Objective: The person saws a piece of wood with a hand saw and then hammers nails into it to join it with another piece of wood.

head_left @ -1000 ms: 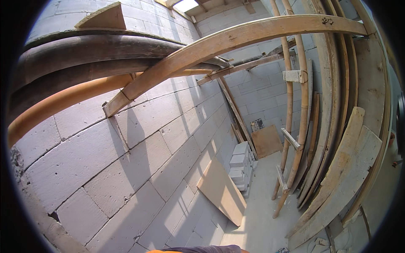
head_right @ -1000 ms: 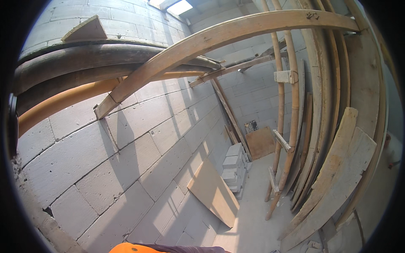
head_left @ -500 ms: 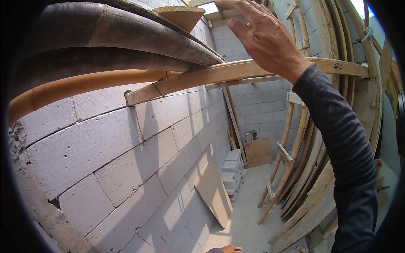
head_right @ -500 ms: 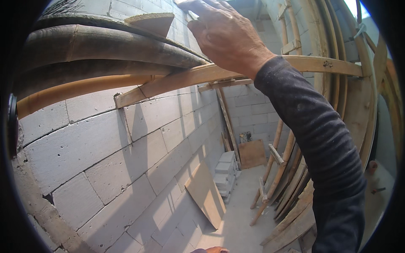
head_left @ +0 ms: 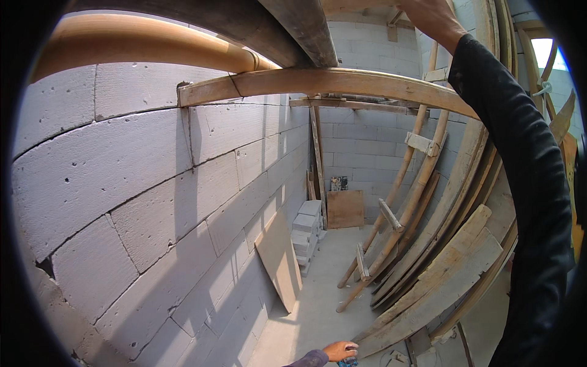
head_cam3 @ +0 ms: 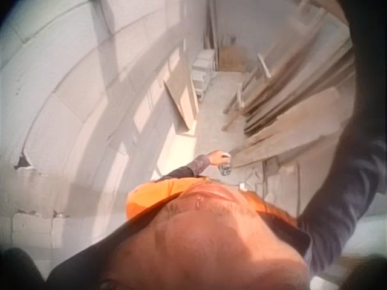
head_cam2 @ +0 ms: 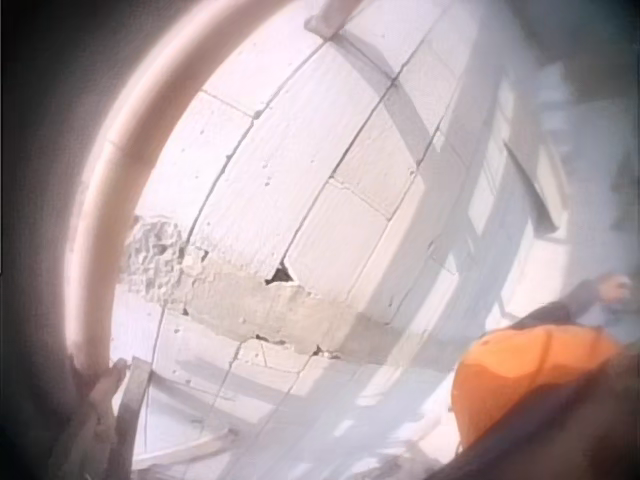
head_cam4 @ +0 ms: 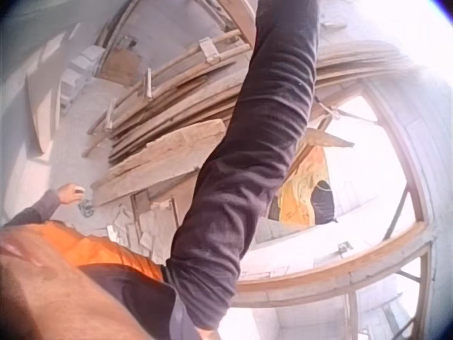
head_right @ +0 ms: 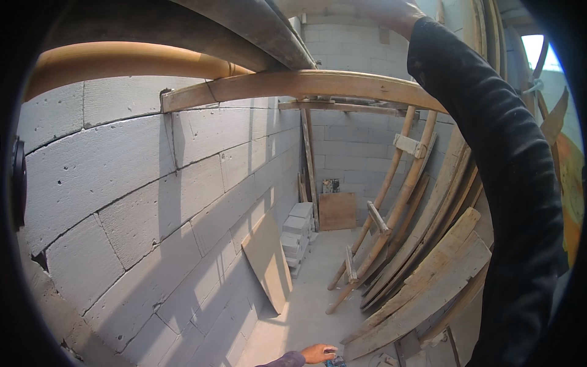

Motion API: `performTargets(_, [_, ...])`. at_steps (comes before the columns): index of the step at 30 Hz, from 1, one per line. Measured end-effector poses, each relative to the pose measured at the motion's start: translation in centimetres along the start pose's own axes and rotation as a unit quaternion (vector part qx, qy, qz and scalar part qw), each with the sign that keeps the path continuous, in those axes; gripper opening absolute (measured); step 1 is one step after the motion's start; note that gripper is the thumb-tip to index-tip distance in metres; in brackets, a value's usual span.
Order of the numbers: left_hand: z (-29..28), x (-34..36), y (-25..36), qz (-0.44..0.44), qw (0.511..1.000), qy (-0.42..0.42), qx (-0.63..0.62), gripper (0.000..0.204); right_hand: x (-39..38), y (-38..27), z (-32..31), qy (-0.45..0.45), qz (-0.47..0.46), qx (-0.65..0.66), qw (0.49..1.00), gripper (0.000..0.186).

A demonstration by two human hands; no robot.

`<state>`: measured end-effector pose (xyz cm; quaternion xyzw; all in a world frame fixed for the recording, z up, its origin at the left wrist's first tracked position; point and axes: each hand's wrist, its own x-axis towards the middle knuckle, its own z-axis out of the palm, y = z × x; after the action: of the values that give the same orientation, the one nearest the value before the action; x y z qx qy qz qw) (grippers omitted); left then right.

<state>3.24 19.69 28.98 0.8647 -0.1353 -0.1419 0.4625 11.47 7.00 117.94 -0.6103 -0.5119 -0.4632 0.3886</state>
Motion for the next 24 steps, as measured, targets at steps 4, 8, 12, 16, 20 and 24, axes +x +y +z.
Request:
performTargets(4, [-0.3, 0.4, 3.5, 0.075, 0.995, 0.014, -0.063, 0.057, -8.9, 3.2, -6.8, 0.086, -0.059, 0.030, 0.994, 0.064])
performTargets(8, [-7.3, 0.9, 12.4, 0.043, 0.997, 0.043, -0.047, 0.048, -23.1, 4.3, -13.4, 0.183, 0.119, 0.167, 0.961, 0.050])
performTargets(12, [-14.5, 3.1, 25.8, 0.192, 0.959, 0.104, -0.180, 0.042, -40.5, 1.9, -16.9, 0.332, 0.312, 0.242, 0.857, 0.053])
performTargets(16, [-16.5, 6.8, 37.5, 0.357, 0.907, 0.072, -0.214, 0.074, -57.6, -3.7, -15.4, 0.435, 0.415, 0.272, 0.752, 0.058])
performTargets(20, [-10.1, 10.7, 40.5, 0.413, 0.859, -0.006, -0.302, 0.082, -71.6, -11.0, -9.1, 0.448, 0.511, 0.403, 0.613, 0.060])
performTargets(24, [-3.7, 10.2, 35.0, 0.244, 0.876, -0.096, -0.405, 0.055, -82.1, -18.1, -1.7, 0.444, 0.634, 0.414, 0.479, 0.062])
